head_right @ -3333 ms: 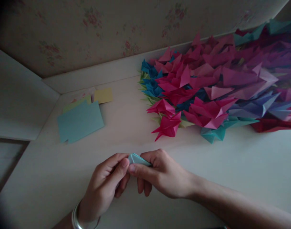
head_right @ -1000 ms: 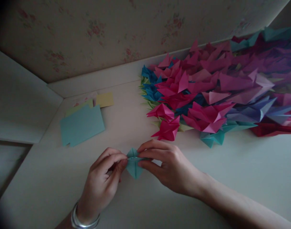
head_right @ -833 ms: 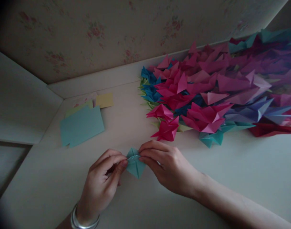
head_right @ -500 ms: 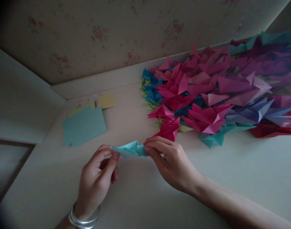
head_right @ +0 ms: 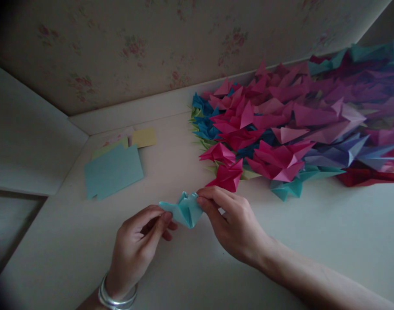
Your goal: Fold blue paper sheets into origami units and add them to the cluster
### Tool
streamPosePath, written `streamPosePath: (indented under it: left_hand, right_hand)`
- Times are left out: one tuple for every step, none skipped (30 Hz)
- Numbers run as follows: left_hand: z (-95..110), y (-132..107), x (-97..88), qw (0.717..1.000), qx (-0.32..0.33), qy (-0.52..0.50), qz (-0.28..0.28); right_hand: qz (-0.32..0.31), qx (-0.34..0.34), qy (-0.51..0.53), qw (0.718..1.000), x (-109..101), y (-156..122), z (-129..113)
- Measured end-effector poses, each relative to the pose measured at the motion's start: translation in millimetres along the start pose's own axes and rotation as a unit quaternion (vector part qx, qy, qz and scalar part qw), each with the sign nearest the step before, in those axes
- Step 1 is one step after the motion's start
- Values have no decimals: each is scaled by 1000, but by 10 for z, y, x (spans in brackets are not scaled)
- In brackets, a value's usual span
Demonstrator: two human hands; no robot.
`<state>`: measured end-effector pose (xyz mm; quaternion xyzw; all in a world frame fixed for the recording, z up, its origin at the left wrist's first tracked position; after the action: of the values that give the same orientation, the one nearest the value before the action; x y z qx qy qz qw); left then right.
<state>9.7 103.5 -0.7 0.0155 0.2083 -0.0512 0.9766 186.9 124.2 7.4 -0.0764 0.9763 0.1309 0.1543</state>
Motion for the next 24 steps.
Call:
streamPosePath:
  left_hand:
    - [-21,1,6,1000,-14,-10,-2]
    - [-45,3,12,999,-29,-22,-4]
    - [-73,5,13,998,-43,-34,-3]
    - [-101,8,7,997,-57,-44,1]
    - [-126,11,-7,996,-68,-52,9]
    - [-146,14,-26,995,-77,-56,18]
    - [-157,17,-51,995,-81,-59,30]
    - [-160,18,-77,994,-82,-60,42]
    - [-158,18,-99,994,-81,-60,52]
    - [-156,16,-114,993,-80,-62,60]
    - [-157,13,-122,992,-82,-66,64]
    - [-166,8,-128,991,-87,-73,70]
    - [-183,3,-132,989,-94,-82,75]
    - [-209,-4,-135,987,-105,-95,81]
    - [-240,-11,-136,983,-115,-111,88]
    - [-275,-16,-138,979,-125,-129,96]
    - [-314,-22,-139,974,-135,-147,104]
    - [-353,-26,-135,970,-145,-164,110]
    - [-391,-28,-129,965,-153,-180,113]
    - [-423,-29,-122,961,-160,-193,116]
    - [-447,-29,-113,958,-165,-204,116]
    - [-463,-27,-104,956,-168,-212,115]
    - [-469,-25,-94,954,-169,-219,112]
    - [-470,-25,-85,954,-170,-224,108]
  right_hand:
    - [10,20,3,1000,-17,-10,39]
    - [18,39,12,999,-28,-21,77]
    - [23,54,25,998,-31,-33,110]
    - [26,64,39,997,-26,-44,135]
    - [26,70,51,996,-16,-53,148]
    - [25,73,62,995,-3,-60,154]
    - [20,73,73,995,17,-64,150]
    - [11,73,84,994,43,-66,145]
    - [0,74,98,992,73,-65,136]
    - [-11,76,113,991,99,-61,126]
    - [-17,77,127,989,115,-54,115]
    - [-18,77,139,987,118,-45,106]
    - [-12,78,149,986,106,-35,100]
    - [-2,80,158,984,86,-27,101]
    - [9,84,166,982,67,-22,110]
    - [17,94,175,980,55,-22,129]
    - [23,107,186,977,53,-26,155]
    - [26,121,197,973,58,-33,181]
    - [28,134,208,968,69,-42,205]
    - [31,145,219,964,78,-49,223]
    - [35,155,231,960,86,-55,237]
    - [39,164,244,955,93,-60,249]
    - [44,173,257,950,96,-63,262]
    - [50,181,268,945,98,-65,276]
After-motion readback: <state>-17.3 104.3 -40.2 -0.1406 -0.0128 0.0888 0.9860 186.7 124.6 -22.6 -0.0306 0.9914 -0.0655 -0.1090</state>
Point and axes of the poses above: each hand's wrist, its own y-axis towards the middle knuckle, its own x-axis out of the palm, z = x × y, the point moved 10 cm from there along y, towards the middle knuckle, and after that the axes turned 7 degrees about y, right-handed, at the moved point
